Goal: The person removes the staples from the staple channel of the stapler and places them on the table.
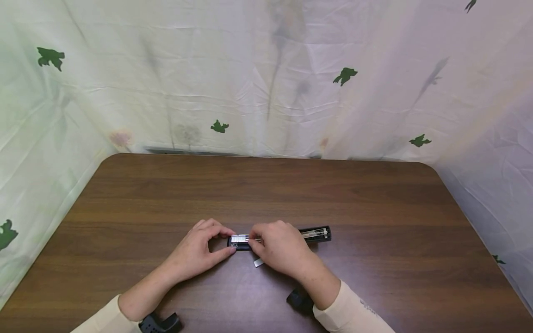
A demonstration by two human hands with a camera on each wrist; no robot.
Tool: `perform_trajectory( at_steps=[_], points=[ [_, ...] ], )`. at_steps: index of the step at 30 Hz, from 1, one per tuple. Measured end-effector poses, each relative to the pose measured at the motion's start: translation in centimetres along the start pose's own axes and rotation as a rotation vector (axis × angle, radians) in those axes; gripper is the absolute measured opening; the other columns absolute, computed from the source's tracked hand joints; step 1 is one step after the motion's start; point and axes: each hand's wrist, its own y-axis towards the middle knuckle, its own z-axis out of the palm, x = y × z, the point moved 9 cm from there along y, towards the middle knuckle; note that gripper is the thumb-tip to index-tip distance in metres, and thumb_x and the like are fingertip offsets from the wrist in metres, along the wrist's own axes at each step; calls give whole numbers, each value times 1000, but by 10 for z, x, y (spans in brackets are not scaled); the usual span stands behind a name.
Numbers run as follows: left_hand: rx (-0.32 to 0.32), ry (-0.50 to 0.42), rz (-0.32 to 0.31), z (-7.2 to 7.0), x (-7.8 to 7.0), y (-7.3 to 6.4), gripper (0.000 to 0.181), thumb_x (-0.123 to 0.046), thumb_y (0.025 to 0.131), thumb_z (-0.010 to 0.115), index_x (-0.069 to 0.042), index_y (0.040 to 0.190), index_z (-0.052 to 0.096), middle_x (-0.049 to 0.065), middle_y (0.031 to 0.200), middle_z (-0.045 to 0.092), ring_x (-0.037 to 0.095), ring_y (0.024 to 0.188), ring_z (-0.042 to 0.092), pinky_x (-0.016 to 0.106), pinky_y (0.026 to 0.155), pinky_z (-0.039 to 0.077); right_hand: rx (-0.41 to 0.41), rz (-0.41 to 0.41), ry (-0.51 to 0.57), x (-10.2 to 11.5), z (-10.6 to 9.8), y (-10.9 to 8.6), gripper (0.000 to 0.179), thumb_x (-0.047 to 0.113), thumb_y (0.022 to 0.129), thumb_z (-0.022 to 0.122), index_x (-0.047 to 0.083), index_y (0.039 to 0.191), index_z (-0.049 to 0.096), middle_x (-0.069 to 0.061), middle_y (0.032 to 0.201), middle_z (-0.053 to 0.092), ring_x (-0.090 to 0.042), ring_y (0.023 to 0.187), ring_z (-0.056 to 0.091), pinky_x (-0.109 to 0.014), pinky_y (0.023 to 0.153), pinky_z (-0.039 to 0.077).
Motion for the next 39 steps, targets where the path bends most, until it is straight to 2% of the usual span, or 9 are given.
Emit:
perform_trajectory(
  at_steps=[19,28,39],
  points=[
    [5,0,-3,1,0,0,26,-37,74,76,-31,98,66,-15,90,56,6,82,45,31,75,36,27,-25,41,5,9,-1,7,23,85,66,18,90,67,19,52,47,4,43,41,-21,42,35],
    [10,3,-12,1,0,0,26,-37,75,75,-30,98,66,-16,90,55,6,83,45,32,75,36,109,-18,73,7,17,-4,17,23,86,65,13,99,63,16,55,49,2,44,44,-21,42,36],
    [9,9,-12,1,0,0,26,-37,75,75,-29,98,66,-16,90,55,5,84,45,32,76,36,115,-26,73,8,17,-4,17,23,87,64,12,99,62,16,55,49,2,45,44,-21,43,37]
  ],
)
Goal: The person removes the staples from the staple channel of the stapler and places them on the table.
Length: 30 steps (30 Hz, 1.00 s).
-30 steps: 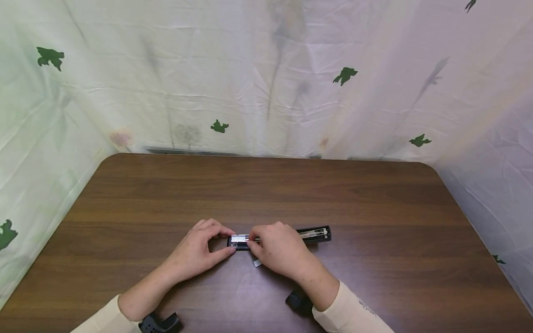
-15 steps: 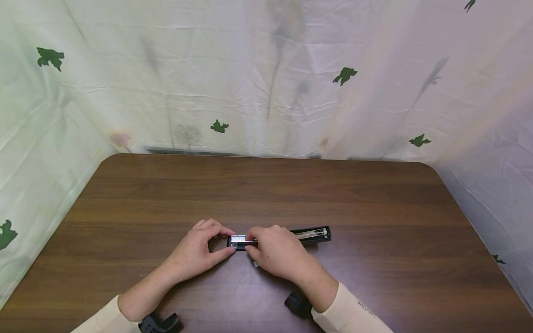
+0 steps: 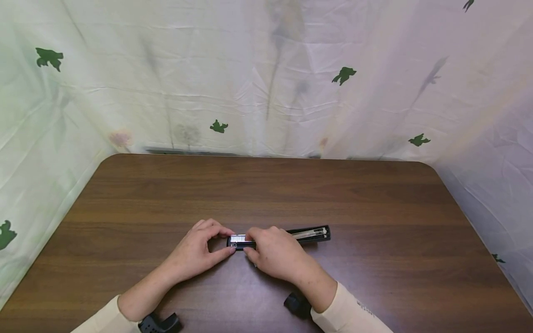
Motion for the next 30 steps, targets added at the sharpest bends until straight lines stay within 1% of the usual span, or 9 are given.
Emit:
perform_trajectory(
  at_steps=[7,13,20,30],
  points=[
    [-2,-2,-4,0,1,0,26,-37,74,75,-30,98,66,-16,91,55,5,84,45,31,75,36,10,7,20,-1,0,1,17,25,88,63,14,100,63,16,55,50,2,44,44,-21,42,36],
    [-3,0,-4,0,0,0,27,-38,74,76,-30,98,66,-16,91,55,5,84,45,31,75,36,-16,-3,5,-1,-2,1,15,24,87,64,14,98,63,17,55,50,2,44,43,-21,42,36],
    [-2,-2,-3,0,0,0,27,-38,74,76,-31,98,66,-16,90,55,5,84,45,31,75,36,-28,-3,6,0,-3,1,12,25,88,63,16,96,63,17,54,49,2,43,43,-21,42,35],
    [5,-3,-3,1,1,0,26,-38,75,74,-31,98,66,-16,91,55,6,83,45,31,75,36,-85,-14,-11,1,-8,1,6,22,86,64,21,92,63,17,53,46,3,42,40,-20,41,34]
  ],
)
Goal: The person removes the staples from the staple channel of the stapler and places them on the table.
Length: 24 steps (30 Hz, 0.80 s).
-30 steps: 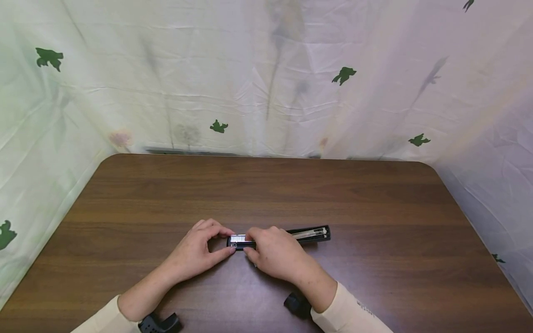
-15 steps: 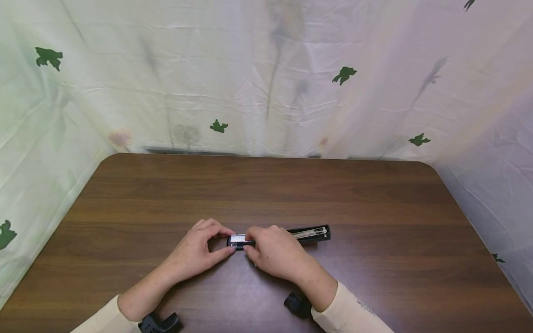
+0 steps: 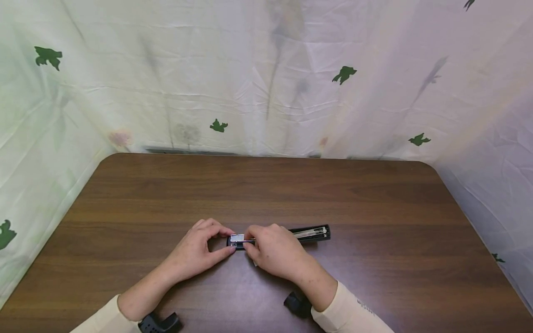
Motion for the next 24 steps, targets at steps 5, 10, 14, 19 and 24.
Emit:
perform_trajectory(
  at_steps=[5,10,14,19,24],
  points=[
    [-2,4,5,0,0,0,26,-38,75,75,-31,99,66,-16,91,55,5,83,45,31,75,36,-23,-4,-2,0,-1,0,4,24,87,63,22,90,64,18,51,44,3,41,38,-20,40,33],
    [-4,6,11,0,0,0,27,-38,75,75,-31,99,66,-17,91,55,4,83,44,31,75,36,-38,-13,5,1,-3,1,4,24,88,62,22,90,64,18,51,44,3,40,38,-20,39,32],
    [-5,3,11,0,0,0,26,-38,75,75,-31,99,66,-17,91,55,4,83,44,31,75,36,-42,-12,10,2,-3,1,4,25,89,62,22,90,64,17,52,45,3,41,39,-20,40,33],
    [-3,0,9,0,0,0,26,-38,75,75,-32,98,66,-18,92,55,4,83,44,31,75,36,-47,-16,10,2,-3,1,3,25,89,62,23,91,64,17,53,45,3,41,39,-20,41,33],
    [-1,-4,8,0,0,0,27,-38,75,75,-31,99,66,-17,92,55,4,84,45,31,75,35,-49,-25,13,2,-3,1,5,24,88,62,23,93,64,18,53,45,3,42,40,-20,41,34]
  ],
)
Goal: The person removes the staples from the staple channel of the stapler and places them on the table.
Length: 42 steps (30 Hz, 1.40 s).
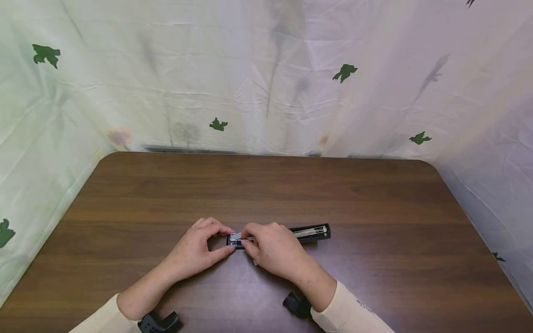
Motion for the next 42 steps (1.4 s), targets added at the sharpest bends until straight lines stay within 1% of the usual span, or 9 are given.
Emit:
perform_trajectory(
  at_steps=[6,22,37,42],
  points=[
    [-6,0,9,0,0,0,27,-38,75,75,-30,99,66,-17,91,55,5,84,45,32,76,35,5,-14,5,1,1,0,8,25,88,62,23,96,64,18,54,45,3,43,40,-20,42,35],
    [-9,9,19,-1,-1,0,27,-39,75,75,-30,99,66,-16,92,56,4,86,45,32,77,36,-3,-15,-16,1,1,0,8,25,89,62,24,96,64,18,55,45,2,44,41,-20,43,35],
    [-12,10,18,0,0,0,27,-39,75,74,-31,99,65,-17,91,55,4,85,45,31,76,36,-3,-26,-16,2,2,0,10,24,88,63,23,98,62,19,56,46,3,44,42,-20,43,35],
    [-4,13,10,1,0,0,27,-40,76,74,-32,99,65,-17,91,55,4,85,45,31,75,36,-3,-34,-20,3,3,0,11,24,88,62,23,99,61,18,57,46,3,45,42,-20,43,35]
  ],
)
